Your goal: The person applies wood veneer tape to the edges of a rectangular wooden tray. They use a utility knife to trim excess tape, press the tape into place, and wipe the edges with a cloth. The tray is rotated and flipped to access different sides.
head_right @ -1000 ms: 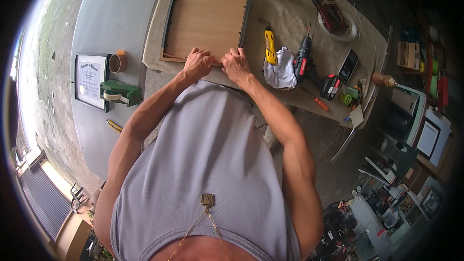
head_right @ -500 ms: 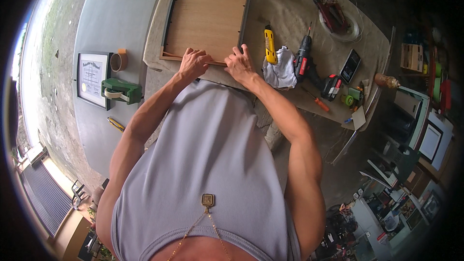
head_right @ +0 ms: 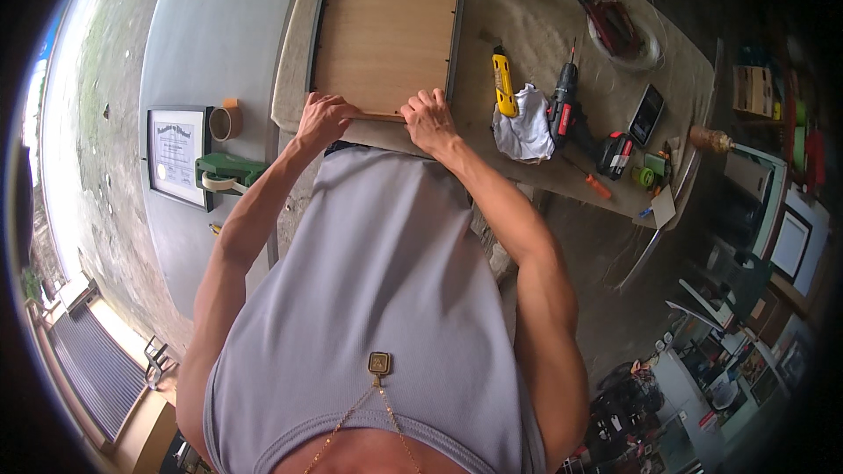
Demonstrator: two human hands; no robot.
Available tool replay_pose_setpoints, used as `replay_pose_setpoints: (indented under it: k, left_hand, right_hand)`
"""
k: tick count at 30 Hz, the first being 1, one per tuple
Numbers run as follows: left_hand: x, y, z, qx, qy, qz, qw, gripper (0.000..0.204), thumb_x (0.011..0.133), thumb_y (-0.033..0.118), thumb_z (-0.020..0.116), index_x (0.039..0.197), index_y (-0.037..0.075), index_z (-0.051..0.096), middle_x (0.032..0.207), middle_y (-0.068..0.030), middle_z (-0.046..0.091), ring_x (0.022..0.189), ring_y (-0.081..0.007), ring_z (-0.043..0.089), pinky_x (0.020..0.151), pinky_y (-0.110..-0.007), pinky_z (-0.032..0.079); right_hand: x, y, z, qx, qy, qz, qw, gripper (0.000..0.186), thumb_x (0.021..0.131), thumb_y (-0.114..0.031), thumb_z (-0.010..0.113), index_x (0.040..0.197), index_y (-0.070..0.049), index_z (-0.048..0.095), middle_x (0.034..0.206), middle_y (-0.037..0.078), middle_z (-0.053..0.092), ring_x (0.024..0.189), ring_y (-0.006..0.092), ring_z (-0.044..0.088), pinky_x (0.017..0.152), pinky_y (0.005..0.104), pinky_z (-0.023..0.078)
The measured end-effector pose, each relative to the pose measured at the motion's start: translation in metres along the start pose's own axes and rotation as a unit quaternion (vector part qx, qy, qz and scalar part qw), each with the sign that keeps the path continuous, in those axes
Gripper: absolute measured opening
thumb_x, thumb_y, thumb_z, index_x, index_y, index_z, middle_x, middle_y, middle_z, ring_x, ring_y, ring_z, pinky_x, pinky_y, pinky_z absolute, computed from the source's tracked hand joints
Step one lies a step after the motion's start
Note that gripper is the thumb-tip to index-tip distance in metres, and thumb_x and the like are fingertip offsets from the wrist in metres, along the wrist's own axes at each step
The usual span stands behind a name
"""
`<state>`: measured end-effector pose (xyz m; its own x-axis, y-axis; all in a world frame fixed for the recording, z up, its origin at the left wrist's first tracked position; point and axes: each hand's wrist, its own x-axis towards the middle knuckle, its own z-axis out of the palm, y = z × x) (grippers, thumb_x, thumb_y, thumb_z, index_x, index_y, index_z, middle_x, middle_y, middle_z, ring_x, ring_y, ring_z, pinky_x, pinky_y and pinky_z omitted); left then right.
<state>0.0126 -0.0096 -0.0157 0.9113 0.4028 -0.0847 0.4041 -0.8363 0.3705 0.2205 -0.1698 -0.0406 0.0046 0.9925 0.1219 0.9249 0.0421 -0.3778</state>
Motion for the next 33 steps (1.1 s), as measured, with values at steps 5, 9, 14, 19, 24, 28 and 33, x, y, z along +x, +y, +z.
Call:
replay_pose_setpoints:
  k: [5,9,14,19,24,28,33]
  left_hand:
    - [-0.004,-0.021,-0.005,0.015,-0.006,0.012,1.0,0.019,0.075,0.022,0.073,0.093,0.019,0.072,0.09,-0.0013,0.067,0.094,-0.018,0.061,0.091,-0.039,0.037]
    - [-0.018,-0.041,-0.011,0.076,-0.003,0.027,0.997,0.02,0.078,0.028,0.073,0.094,0.017,0.07,0.088,-0.0019,0.065,0.096,-0.0196,0.061,0.094,-0.041,0.037]
    - [-0.016,-0.031,-0.01,0.046,-0.005,0.034,0.998,0.029,0.078,0.029,0.073,0.101,0.013,0.066,0.099,-0.0059,0.063,0.105,-0.0227,0.057,0.096,-0.042,0.037]
    - [0.045,0.032,0.012,-0.084,-0.13,0.102,0.983,0.046,0.079,0.029,0.07,0.122,0.016,0.06,0.113,-0.0078,0.061,0.111,-0.0257,0.055,0.095,-0.04,0.04]
    - [0.082,0.058,0.046,-0.08,-0.161,0.151,0.972,0.037,0.082,0.029,0.067,0.117,0.019,0.064,0.107,-0.0086,0.064,0.104,-0.0255,0.06,0.09,-0.042,0.046]
    - [0.087,0.047,0.023,-0.182,-0.176,0.135,0.958,0.032,0.084,0.033,0.066,0.111,0.017,0.068,0.106,-0.0082,0.067,0.099,-0.0254,0.065,0.087,-0.042,0.051]
    - [0.086,-0.014,0.001,-0.166,-0.195,0.134,0.957,0.028,0.076,0.018,0.076,0.102,0.011,0.069,0.097,-0.0043,0.069,0.092,-0.0221,0.067,0.082,-0.037,0.053]
  right_hand:
    - [-0.002,-0.006,-0.004,-0.015,0.008,0.042,0.999,0.012,0.071,-0.017,0.074,0.079,-0.01,0.069,0.084,0.005,0.063,0.092,0.0229,0.056,0.089,0.0416,0.037]
    - [-0.006,-0.013,-0.016,-0.019,0.09,0.075,0.993,0.02,0.071,-0.021,0.076,0.085,-0.009,0.068,0.087,0.007,0.062,0.095,0.0249,0.056,0.091,0.0439,0.037]
    - [-0.077,0.033,-0.038,-0.024,0.3,0.339,0.891,0.026,0.076,-0.02,0.075,0.094,-0.006,0.063,0.098,0.012,0.06,0.098,0.0318,0.056,0.084,0.0449,0.044]
    - [-0.14,0.055,-0.041,-0.195,0.29,0.629,0.695,0.035,0.075,-0.027,0.077,0.097,-0.005,0.06,0.101,0.015,0.057,0.097,0.0378,0.056,0.083,0.0484,0.045]
    - [-0.143,0.074,-0.038,0.102,0.338,0.724,0.593,0.034,0.073,-0.027,0.078,0.086,0.0,0.063,0.09,0.014,0.065,0.084,0.0299,0.062,0.083,0.0408,0.047]
    - [-0.151,0.077,-0.065,0.371,0.557,0.549,0.501,0.033,0.073,-0.013,0.071,0.103,0.001,0.065,0.103,0.009,0.066,0.093,0.0217,0.062,0.083,0.0351,0.049]
    - [-0.133,0.02,-0.134,0.595,0.604,0.333,0.414,0.055,0.079,-0.017,0.059,0.13,-0.001,0.051,0.122,0.014,0.061,0.111,0.0315,0.061,0.093,0.0432,0.05]
